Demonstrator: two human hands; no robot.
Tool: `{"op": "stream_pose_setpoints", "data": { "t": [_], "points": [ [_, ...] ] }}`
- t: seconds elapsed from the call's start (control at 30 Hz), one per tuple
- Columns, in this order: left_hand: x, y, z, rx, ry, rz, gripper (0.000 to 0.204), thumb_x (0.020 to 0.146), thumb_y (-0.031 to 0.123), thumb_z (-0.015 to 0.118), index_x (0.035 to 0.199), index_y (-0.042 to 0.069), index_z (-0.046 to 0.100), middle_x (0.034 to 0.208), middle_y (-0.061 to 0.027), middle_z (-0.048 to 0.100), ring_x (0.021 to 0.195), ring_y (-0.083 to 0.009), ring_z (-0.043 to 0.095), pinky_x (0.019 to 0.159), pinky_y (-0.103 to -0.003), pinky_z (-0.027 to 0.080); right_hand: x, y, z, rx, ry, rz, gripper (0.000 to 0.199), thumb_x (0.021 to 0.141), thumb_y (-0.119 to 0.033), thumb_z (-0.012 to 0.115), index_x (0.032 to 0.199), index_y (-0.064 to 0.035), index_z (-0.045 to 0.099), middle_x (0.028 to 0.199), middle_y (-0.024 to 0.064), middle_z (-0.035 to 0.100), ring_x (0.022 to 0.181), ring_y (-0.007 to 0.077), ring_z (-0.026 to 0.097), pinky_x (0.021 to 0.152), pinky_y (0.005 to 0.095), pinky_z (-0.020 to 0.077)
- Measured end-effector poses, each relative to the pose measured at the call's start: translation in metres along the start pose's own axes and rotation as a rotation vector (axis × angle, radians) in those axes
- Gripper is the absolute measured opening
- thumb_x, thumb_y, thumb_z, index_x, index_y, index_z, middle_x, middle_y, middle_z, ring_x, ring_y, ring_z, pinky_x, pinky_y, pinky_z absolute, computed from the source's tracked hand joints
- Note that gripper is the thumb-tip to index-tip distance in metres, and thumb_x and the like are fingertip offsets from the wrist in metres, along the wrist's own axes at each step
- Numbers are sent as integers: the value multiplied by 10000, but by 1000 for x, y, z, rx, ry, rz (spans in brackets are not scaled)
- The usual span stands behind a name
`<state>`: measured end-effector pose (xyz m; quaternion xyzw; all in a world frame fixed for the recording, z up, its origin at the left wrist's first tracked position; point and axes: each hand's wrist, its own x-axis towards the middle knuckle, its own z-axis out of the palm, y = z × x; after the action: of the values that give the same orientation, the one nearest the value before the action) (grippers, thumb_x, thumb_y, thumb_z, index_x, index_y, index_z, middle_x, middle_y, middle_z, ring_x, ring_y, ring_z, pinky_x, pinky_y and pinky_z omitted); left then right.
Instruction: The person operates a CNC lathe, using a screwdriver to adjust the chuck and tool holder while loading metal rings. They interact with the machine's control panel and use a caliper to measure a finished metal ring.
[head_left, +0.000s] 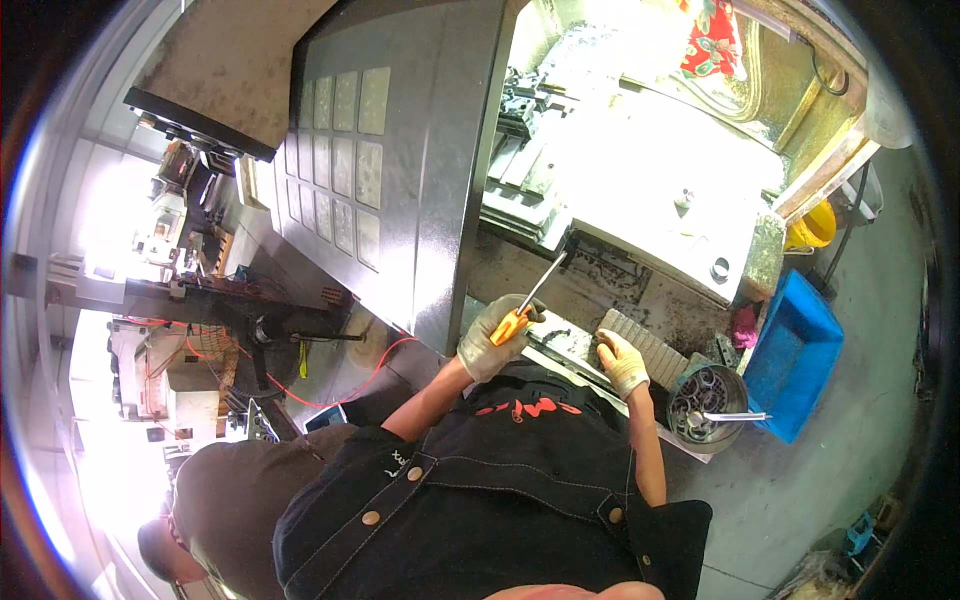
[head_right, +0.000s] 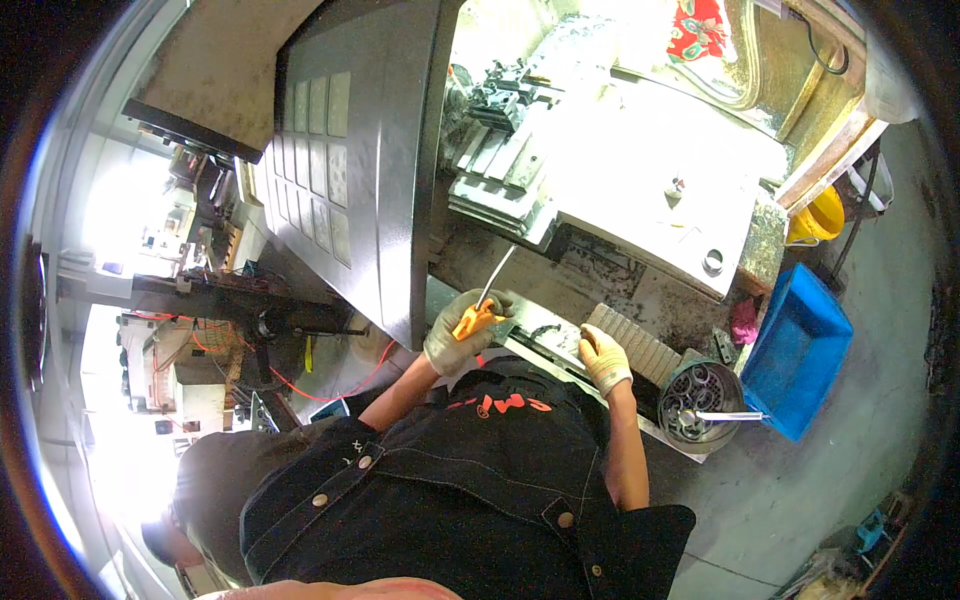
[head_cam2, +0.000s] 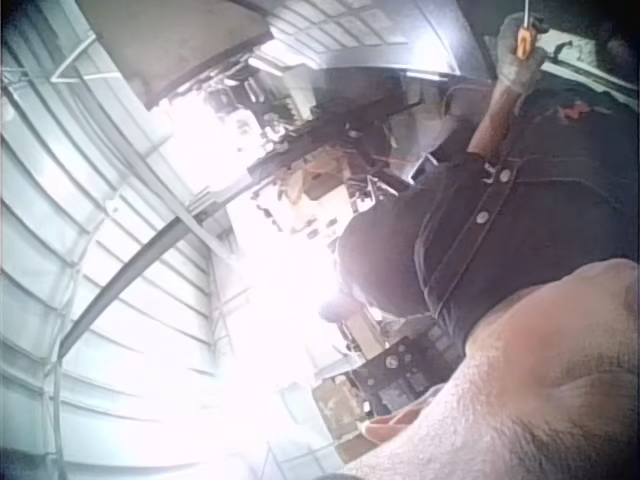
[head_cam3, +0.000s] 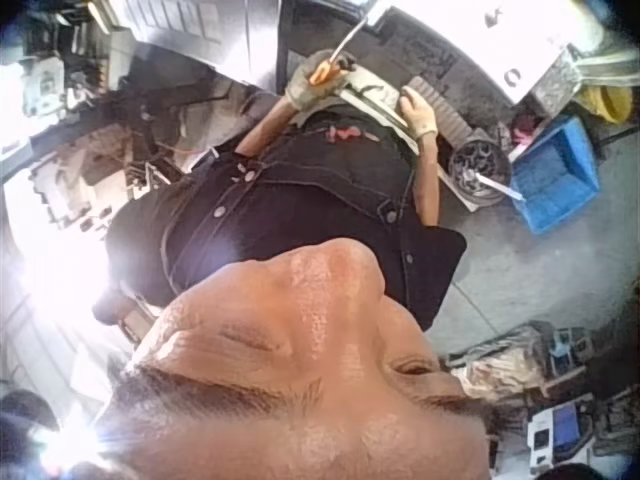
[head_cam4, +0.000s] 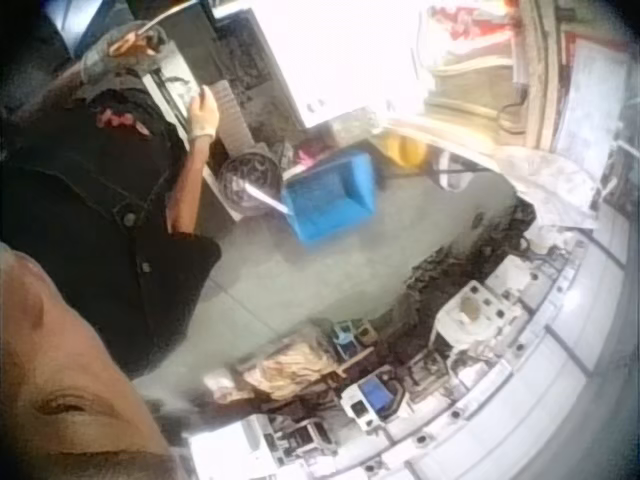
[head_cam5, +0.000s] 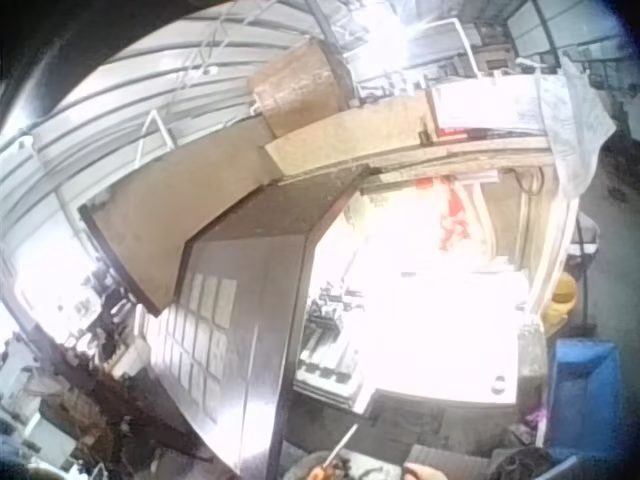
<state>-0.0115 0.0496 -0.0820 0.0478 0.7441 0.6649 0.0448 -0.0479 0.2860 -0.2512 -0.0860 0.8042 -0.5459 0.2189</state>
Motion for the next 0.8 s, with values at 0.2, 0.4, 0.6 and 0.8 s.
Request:
{"op": "stream_pose_setpoints", "data": {
  "t": [0.2, 0.4, 0.6, 0.8],
  "points": [
    [-1, -4, 0, -4, 5, 23, 398, 715, -81, 511, 1082, 73, 498, 1072, -65, 535, 994, -161, 542, 865, -305, 428, -1, 2, 2, -19, 13, -17, 349, 823, -206, 527, 1134, -49, 537, 1073, 159, 592, 993, 283, 571, 854, 330, 437],
    [1, 1, 2, -52, 0, -13, 413, 701, -108, 500, 1073, 71, 498, 1079, -65, 531, 1008, -161, 540, 868, -302, 430, 0, 4, 4, 12, -10, 0, 356, 826, -215, 534, 1146, -59, 533, 1078, 155, 591, 989, 280, 573, 855, 324, 436],
    [1, 0, 3, -103, 15, -57, 409, 672, -79, 523, 1056, 60, 508, 1131, -72, 502, 1081, -195, 503, 943, -345, 382, 0, -6, -2, -66, -12, 2, 359, 824, -222, 534, 1143, -56, 534, 1069, 158, 592, 976, 280, 578, 847, 323, 437],
    [1, -2, 4, -125, 19, -63, 409, 679, -78, 525, 1064, 59, 507, 1137, -73, 496, 1093, -197, 496, 948, -353, 379, 2, 2, -1, -73, -17, -12, 361, 821, -218, 533, 1147, -63, 530, 1053, 161, 595, 966, 282, 578, 834, 330, 441]
  ]
}}
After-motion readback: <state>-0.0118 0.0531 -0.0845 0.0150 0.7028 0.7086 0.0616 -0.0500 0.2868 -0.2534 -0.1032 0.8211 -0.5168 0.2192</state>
